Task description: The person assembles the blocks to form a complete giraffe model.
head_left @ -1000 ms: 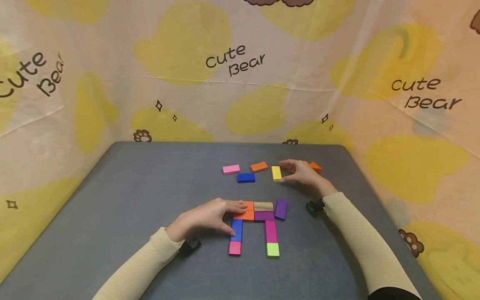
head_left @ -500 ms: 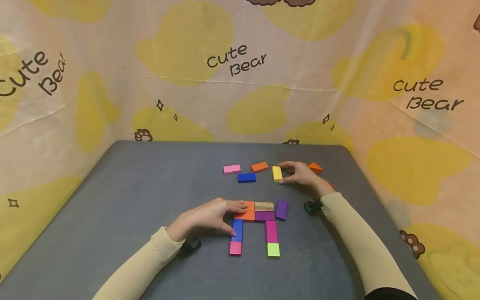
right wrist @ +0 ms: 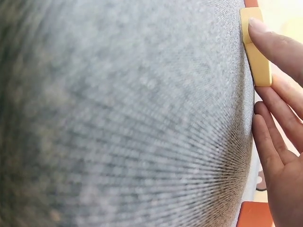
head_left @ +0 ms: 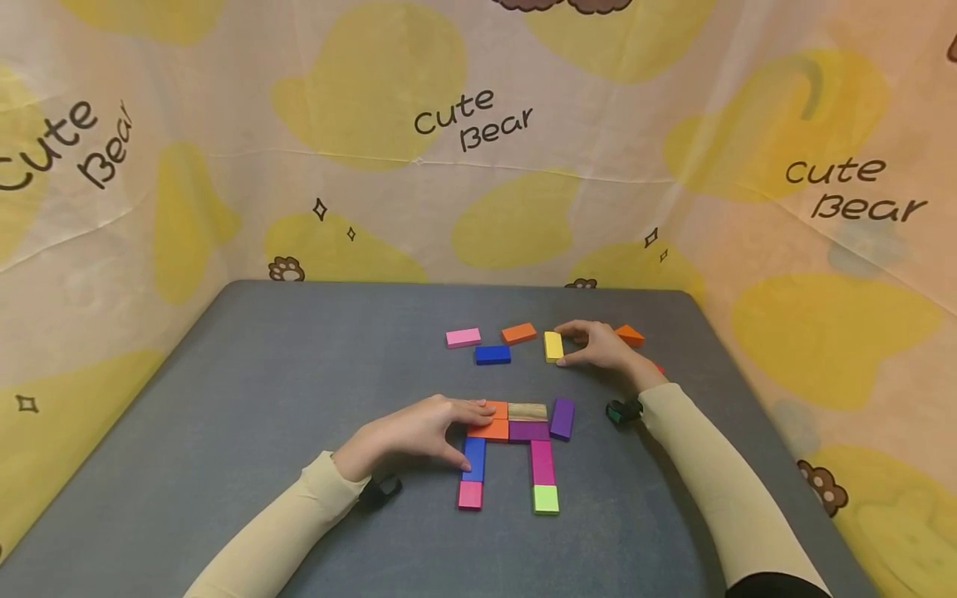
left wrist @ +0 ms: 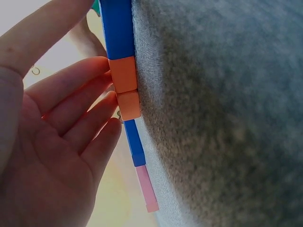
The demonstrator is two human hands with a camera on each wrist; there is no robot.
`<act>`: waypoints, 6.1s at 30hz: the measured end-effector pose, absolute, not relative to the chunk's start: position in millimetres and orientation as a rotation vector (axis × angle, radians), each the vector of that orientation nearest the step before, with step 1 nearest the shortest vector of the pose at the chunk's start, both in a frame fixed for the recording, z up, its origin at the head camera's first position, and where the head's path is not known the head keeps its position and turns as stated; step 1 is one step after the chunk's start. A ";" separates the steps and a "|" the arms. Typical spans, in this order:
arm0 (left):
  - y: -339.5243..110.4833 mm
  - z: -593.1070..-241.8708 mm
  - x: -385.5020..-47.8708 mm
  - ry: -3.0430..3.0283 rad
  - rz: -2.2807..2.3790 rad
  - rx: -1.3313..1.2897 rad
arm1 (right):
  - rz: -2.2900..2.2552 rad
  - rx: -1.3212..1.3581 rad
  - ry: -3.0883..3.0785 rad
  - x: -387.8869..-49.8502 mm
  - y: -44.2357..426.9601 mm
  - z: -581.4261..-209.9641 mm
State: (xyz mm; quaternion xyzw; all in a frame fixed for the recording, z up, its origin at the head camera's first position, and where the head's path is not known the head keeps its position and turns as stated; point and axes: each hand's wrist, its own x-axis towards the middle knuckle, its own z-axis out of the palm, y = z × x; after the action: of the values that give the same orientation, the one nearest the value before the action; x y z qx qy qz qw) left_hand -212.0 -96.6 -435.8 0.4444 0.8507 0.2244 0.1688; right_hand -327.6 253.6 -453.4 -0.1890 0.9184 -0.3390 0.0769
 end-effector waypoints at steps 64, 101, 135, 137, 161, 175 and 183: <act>-97.7 -437.0 -212.2 2.419 0.641 1.274 | -0.990 -0.520 2.883 -246.4 259.4 -447.4; -97.4 -433.1 -209.9 2.416 0.661 1.242 | -0.921 -0.623 2.835 -249.5 260.1 -449.4; -97.0 -435.1 -211.6 2.415 0.659 1.266 | -0.987 -0.649 2.710 -261.4 263.2 -438.1; -96.9 -435.0 -211.5 2.414 0.658 1.267 | -1.004 -0.624 2.719 -264.6 263.1 -434.4; -97.5 -436.1 -212.8 2.399 0.669 1.270 | -1.014 -0.329 2.814 -346.9 203.3 -426.7; -98.0 -434.7 -211.6 2.402 0.661 1.259 | -0.923 -0.301 2.804 -361.8 180.3 -436.6; -98.5 -435.0 -211.9 2.395 0.668 1.260 | -1.028 -0.229 2.777 -365.2 174.3 -439.3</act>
State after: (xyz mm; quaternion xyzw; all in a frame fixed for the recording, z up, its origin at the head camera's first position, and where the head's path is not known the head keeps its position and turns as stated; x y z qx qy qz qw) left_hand -211.9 -98.5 -435.0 0.4449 0.8458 0.2360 0.1762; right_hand -365.2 174.3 -439.3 -0.0768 0.9315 -0.3450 0.0859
